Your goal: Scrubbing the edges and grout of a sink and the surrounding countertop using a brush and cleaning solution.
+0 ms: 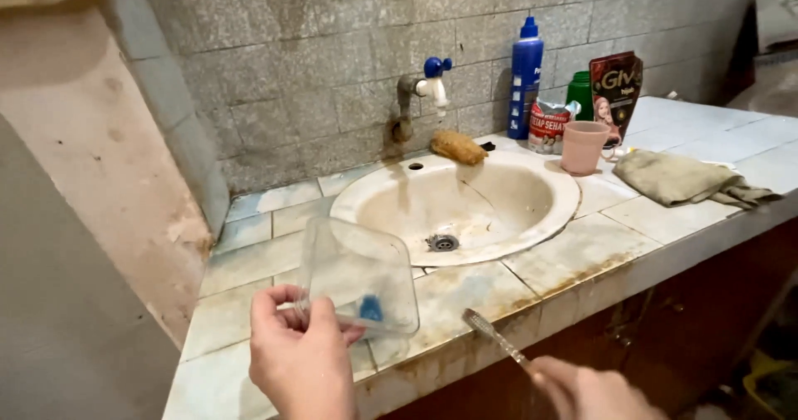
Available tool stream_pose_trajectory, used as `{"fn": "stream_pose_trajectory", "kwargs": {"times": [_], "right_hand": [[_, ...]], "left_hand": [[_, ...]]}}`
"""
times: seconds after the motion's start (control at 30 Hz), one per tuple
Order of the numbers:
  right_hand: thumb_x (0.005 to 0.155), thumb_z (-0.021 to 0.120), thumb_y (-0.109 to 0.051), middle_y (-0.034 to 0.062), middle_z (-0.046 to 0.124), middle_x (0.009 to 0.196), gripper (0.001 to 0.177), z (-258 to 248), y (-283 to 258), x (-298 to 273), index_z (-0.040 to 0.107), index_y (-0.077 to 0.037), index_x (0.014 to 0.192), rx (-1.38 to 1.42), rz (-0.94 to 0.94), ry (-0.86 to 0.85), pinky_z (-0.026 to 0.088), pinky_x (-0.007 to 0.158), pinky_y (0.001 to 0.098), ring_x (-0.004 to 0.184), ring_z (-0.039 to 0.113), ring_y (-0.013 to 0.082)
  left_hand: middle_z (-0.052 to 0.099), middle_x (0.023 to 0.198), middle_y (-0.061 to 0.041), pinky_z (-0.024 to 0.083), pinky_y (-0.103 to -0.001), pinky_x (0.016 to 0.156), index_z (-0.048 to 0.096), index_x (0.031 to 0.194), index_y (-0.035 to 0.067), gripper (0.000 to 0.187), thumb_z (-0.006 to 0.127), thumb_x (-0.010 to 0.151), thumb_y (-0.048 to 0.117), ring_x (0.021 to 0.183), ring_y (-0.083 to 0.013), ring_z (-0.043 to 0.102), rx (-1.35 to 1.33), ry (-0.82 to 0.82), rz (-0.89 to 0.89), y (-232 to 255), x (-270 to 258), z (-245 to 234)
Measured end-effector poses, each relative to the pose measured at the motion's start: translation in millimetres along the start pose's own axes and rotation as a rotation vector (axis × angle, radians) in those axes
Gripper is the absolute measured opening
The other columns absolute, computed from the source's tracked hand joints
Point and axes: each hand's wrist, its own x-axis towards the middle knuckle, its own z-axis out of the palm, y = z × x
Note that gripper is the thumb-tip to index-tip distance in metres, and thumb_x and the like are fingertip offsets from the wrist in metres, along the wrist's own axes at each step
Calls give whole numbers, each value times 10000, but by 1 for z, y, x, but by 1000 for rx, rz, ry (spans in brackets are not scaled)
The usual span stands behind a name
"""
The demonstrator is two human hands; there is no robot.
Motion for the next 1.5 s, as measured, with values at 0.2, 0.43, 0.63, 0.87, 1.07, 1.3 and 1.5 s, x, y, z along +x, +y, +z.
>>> {"fn": "stream_pose_trajectory", "kwargs": {"times": [0.2,0.43,0.63,0.87,1.07,1.3,1.5], "right_hand": [[1032,469,-523,-112,744,1208,382,-98,-38,-48,685,-410,1326,-238,107,-128,597,973,344,1065,765,108],[968,534,-470,-71,763,1055,308,-97,-97,-34,742,-327,1144,-576,-545,87,415,1026,390,1062,683,131],[927,596,-423,-112,725,1018,251,-128,-42,35,738,-403,1133,-876,-461,132,363,1028,397,1058,638,82],[911,567,-399,-36,740,992,235,-126,-107,-8,741,-289,1025,-907,-717,200,349,981,365,962,638,126],[931,568,-403,9,797,889,285,-163,-103,1,794,-368,1102,-542,-535,134,401,1050,335,890,715,190],[899,661,-469,63,804,964,325,-165,-135,-1,787,-285,1136,-321,-735,59,592,855,402,900,776,254],[865,646,-436,74,770,999,290,-154,-143,-10,812,-265,1028,-614,-717,98,565,883,453,986,713,301]], "left_hand": [[596,681,-79,622,-343,468,547,1022,15,209,629,831,-8,532,-198,683,-34,-13,36,3,11,-17],[586,663,-80,594,-362,480,562,1003,19,193,666,841,15,509,-218,699,77,36,-19,7,12,-34],[593,656,-88,599,-351,467,563,1009,33,223,669,815,2,498,-208,693,80,91,16,4,11,-47],[605,631,-100,601,-349,451,561,999,17,196,668,835,18,484,-211,689,50,85,-14,2,-9,-44],[591,633,-83,607,-348,448,567,993,15,171,640,838,9,481,-205,692,19,20,-38,5,-14,-34],[578,624,-71,539,-354,392,588,981,34,163,671,840,33,435,-207,650,74,-74,-5,21,-30,7],[547,605,-50,542,-335,377,588,930,16,135,611,805,-30,418,-182,651,47,-114,40,32,-45,25]]}}
